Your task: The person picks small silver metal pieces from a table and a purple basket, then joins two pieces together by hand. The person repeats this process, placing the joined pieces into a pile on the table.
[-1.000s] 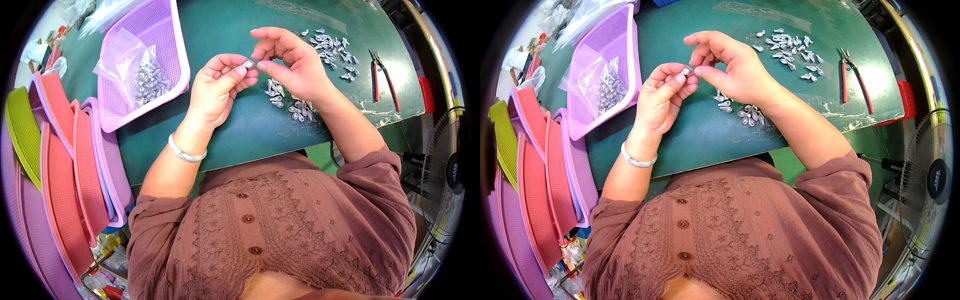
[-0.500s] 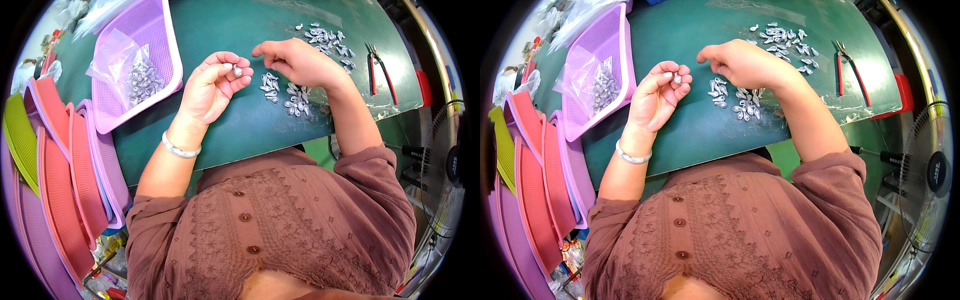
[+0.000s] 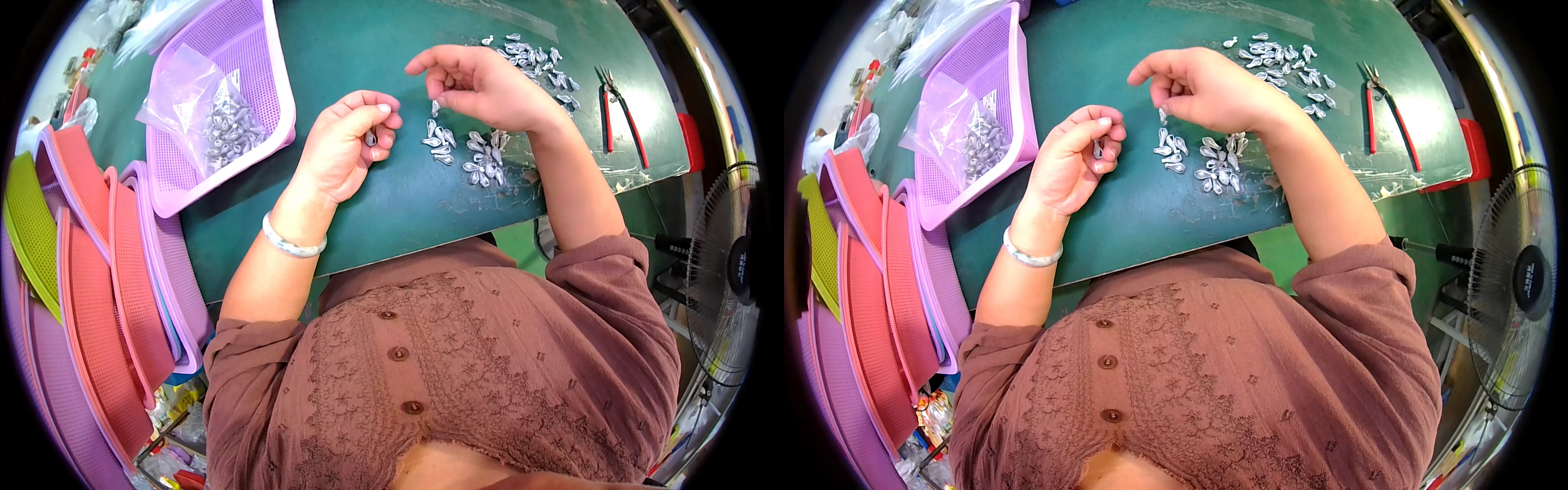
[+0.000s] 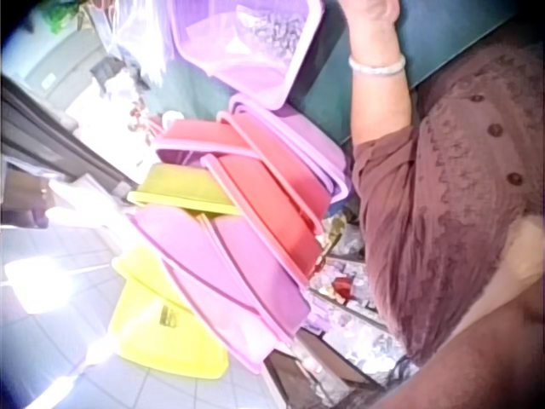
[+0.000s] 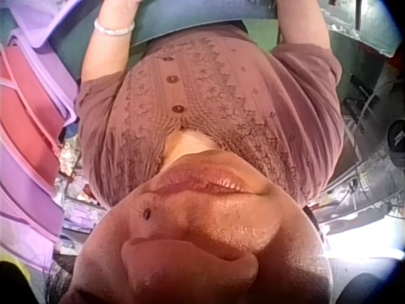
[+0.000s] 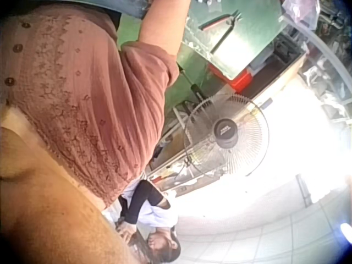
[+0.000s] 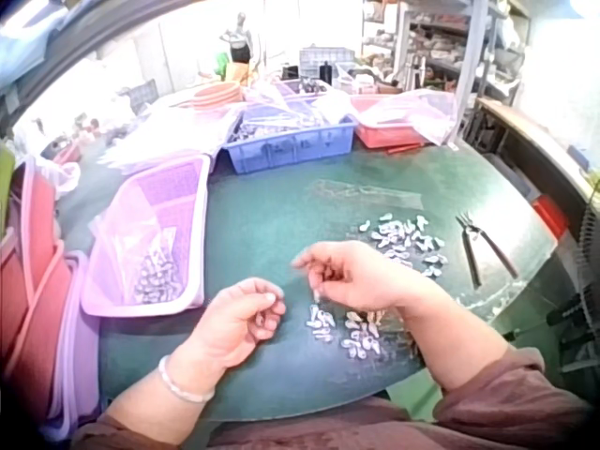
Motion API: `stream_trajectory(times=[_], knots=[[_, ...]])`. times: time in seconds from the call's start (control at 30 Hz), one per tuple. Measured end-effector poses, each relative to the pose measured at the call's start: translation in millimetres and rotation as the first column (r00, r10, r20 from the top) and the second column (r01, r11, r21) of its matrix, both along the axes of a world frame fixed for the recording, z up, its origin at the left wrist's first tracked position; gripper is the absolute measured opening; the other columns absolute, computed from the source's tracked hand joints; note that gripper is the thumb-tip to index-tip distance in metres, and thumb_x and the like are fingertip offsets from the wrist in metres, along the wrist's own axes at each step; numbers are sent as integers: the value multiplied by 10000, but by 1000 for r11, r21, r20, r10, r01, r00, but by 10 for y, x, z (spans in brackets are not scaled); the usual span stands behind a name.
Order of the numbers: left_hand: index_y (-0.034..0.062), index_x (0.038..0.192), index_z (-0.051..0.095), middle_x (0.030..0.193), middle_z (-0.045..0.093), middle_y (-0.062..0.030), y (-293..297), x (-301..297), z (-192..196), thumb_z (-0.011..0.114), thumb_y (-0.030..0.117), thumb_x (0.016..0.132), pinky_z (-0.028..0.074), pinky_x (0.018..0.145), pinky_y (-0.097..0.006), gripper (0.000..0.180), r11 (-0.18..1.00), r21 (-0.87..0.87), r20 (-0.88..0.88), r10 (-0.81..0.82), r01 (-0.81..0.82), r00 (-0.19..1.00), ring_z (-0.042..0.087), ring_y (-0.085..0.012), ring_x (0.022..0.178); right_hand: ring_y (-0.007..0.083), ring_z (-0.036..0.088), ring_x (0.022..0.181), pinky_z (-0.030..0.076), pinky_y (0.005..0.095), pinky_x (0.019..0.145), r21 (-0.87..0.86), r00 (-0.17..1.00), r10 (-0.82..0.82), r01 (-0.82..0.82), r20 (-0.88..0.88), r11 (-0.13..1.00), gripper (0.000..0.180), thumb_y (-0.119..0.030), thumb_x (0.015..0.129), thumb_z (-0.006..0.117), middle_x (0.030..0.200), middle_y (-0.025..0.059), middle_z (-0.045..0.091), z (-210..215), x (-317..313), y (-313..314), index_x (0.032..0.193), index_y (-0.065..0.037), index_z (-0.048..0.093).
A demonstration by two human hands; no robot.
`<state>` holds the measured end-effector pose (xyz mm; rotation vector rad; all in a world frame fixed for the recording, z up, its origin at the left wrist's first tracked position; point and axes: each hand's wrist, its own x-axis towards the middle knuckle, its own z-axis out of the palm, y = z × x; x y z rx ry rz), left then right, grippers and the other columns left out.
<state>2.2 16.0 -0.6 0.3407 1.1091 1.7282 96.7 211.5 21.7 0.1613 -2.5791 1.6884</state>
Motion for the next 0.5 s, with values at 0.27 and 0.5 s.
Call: stream_trajectory(times=[0.27, 0.5], knots=[[8, 946, 574, 719, 563, -13, 27, 112, 72, 518, 131, 868, 319, 430, -148, 156, 992, -102, -58, -74, 68, 996, 454, -44, 530, 56, 553, 776, 458, 197, 727, -519, 998, -9, 42, 66, 854, 384, 53, 732, 592, 852, 11, 575, 28, -32, -139, 1108, -8, 539], [24, 881, 578, 697, 551, -8, 12, 108, 66, 528, 136, 867, 310, 425, -144, 124, 996, -89, -69, -29, 22, 997, 444, -40, 524, 95, 551, 832, 456, 229, 770, -397, 999, -27, 35, 25, 917, 333, 45, 747, 565, 879, 41, 575, 21, -25, -187, 1077, 1, 552]])
